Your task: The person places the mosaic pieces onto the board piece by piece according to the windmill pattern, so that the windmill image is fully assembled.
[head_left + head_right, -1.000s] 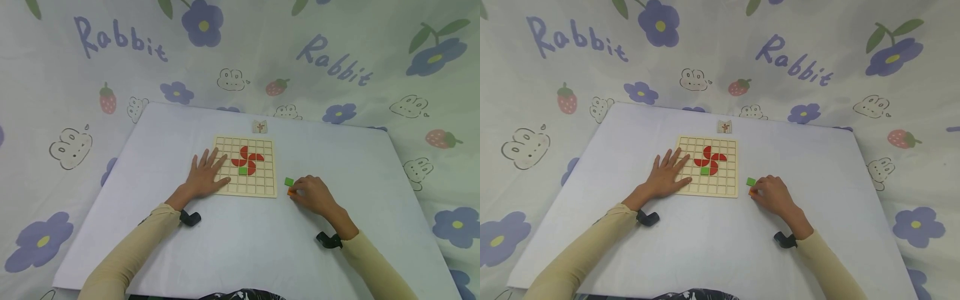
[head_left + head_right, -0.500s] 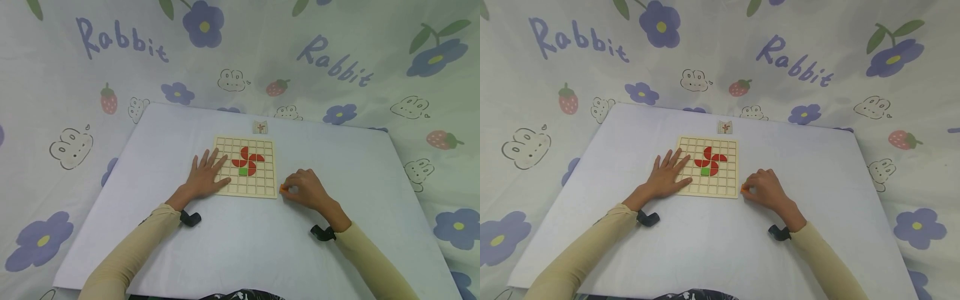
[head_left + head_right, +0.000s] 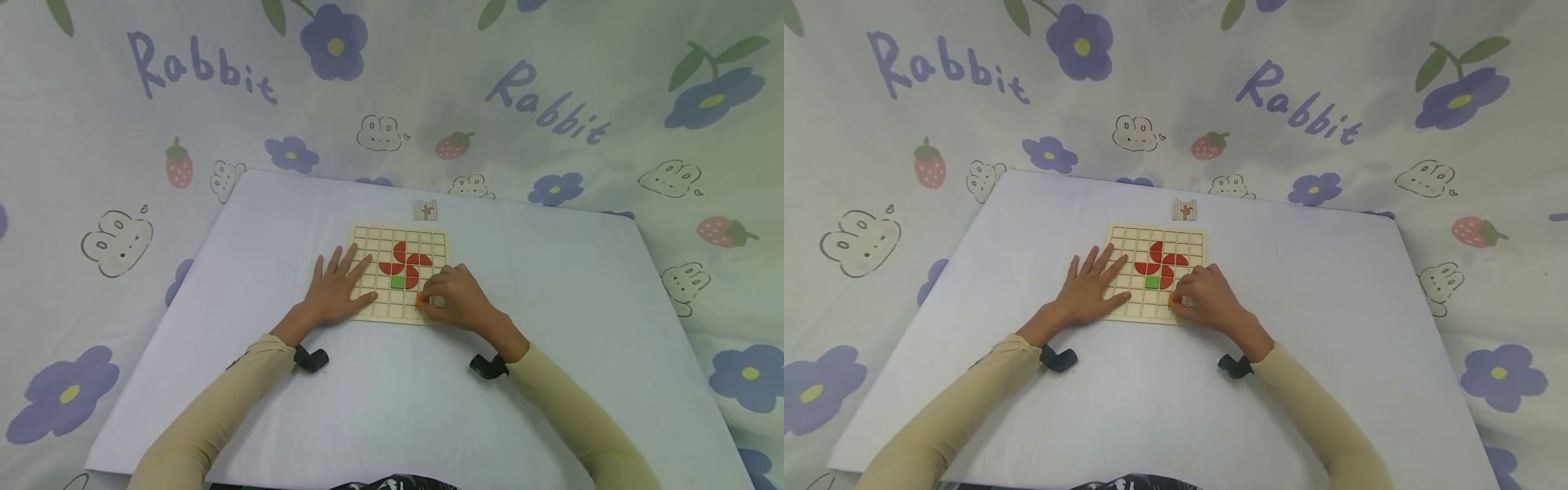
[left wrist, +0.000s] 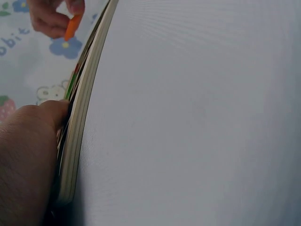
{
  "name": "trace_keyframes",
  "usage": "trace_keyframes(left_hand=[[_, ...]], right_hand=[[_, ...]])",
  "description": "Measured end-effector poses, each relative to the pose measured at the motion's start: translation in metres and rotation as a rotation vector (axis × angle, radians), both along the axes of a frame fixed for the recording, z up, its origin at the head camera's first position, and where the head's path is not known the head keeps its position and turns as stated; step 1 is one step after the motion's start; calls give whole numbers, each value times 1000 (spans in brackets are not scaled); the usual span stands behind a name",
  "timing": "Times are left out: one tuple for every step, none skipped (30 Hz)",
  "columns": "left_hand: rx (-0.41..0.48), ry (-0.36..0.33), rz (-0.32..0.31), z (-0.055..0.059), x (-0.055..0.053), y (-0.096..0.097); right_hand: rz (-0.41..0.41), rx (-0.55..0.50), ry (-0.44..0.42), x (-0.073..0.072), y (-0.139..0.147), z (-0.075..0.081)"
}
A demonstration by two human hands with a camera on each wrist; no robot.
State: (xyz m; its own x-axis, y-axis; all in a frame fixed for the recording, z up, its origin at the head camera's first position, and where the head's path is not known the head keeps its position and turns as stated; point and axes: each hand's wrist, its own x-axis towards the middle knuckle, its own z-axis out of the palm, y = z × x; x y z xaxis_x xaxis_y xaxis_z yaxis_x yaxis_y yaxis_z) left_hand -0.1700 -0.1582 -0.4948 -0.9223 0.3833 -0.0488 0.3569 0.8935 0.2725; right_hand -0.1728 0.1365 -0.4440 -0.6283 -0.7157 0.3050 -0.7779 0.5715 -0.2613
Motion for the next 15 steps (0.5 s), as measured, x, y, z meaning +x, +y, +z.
trace_keyframes(left_hand=[[-2,1,2,0,0,0],[-4,0,3,0,0,0],[0,-1,4,0,-1,0],[6,-2,4,0,-1,0],[9,-2,4,0,-1,0],[11,-3,4,-1,-1,0],[12,-4,3,-1,-1,0],[11,-4,1,-2,-1,-1],[12,-5,-1,-3,-2,-1],[9,-4,-1,-4,-2,-1],[4,-4,-1,-5,-2,-1],[2,-3,-2,-6,-2,-1],[1,-1,-3,-6,-2,-1],[-1,0,-1,-6,-2,-1],[-2,1,0,-6,-3,-1]], right_hand=[[9,2,8,-2,-5,0],[17,3,15,-3,-10,0],[22,8,22,-5,-15,-1],[27,18,31,-6,-19,-2],[32,28,36,-8,-23,-3],[36,34,41,-9,-26,-3],[38,45,46,-10,-29,-4],[42,51,51,-11,-32,-5],[44,56,58,-11,-34,-6],[45,60,63,-12,-36,-7],[45,63,68,-12,-37,-8],[45,68,76,-12,-39,-9],[45,77,82,-12,-40,-10],[45,82,87,-12,-41,-11],[45,90,89,-12,-42,-12]])
